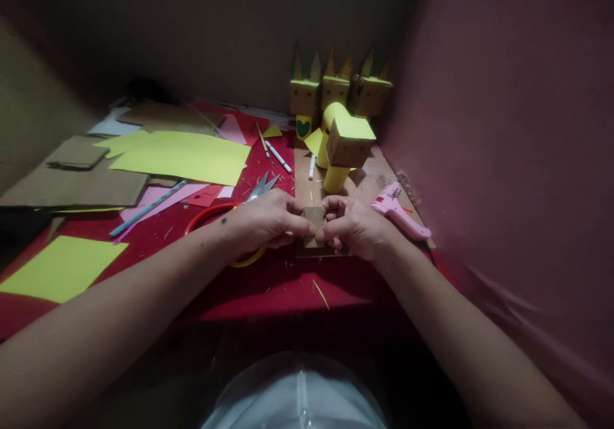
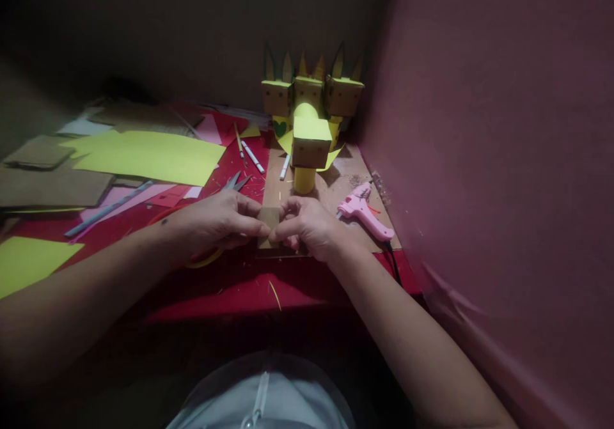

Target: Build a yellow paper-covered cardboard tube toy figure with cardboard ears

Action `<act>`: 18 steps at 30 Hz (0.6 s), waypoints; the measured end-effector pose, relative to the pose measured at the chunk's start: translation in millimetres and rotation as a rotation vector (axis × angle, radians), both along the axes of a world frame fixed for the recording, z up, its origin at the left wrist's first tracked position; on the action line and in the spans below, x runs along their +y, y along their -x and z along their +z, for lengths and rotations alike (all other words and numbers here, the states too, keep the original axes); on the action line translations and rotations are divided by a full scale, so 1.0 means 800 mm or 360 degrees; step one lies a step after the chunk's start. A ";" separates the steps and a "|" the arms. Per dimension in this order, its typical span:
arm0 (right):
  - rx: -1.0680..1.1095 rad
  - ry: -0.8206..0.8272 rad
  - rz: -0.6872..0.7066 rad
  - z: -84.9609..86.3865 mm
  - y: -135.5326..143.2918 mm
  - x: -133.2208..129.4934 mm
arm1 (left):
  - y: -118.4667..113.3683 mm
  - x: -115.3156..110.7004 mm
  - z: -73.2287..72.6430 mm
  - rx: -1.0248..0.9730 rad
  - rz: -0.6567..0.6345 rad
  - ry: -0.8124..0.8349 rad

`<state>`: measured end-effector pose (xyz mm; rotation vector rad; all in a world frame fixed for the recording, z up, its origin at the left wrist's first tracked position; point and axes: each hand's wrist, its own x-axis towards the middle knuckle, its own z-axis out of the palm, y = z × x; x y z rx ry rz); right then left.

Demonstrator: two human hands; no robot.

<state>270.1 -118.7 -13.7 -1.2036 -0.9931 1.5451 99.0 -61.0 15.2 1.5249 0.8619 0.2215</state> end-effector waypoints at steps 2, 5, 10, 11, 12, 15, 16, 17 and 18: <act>0.0110 0.0019 -0.0023 -0.001 0.005 0.001 | 0.001 0.000 0.003 -0.0003 0.0078 0.0052; 0.0106 -0.0022 -0.0015 0.000 0.010 0.003 | 0.005 0.003 0.003 -0.0045 0.0146 0.0122; 0.0118 -0.0031 0.0179 0.017 0.011 0.004 | 0.011 0.014 -0.005 -0.0206 0.0155 0.0307; 0.0134 -0.0008 0.0210 0.020 0.011 0.004 | 0.012 0.016 -0.006 -0.0218 0.0158 0.0341; 0.0140 0.0008 0.0232 0.022 0.011 0.005 | 0.013 0.017 -0.006 -0.0228 0.0157 0.0373; 0.0137 0.0004 0.0248 0.024 0.012 0.007 | 0.015 0.019 -0.007 -0.0267 0.0127 0.0440; 0.0133 0.0001 0.0246 0.023 0.013 0.008 | 0.015 0.019 -0.007 -0.0279 0.0118 0.0455; 0.0131 0.0002 0.0244 0.022 0.013 0.009 | 0.015 0.020 -0.007 -0.0285 0.0112 0.0469; 0.0127 0.0007 0.0246 0.022 0.014 0.010 | 0.015 0.020 -0.007 -0.0285 0.0116 0.0486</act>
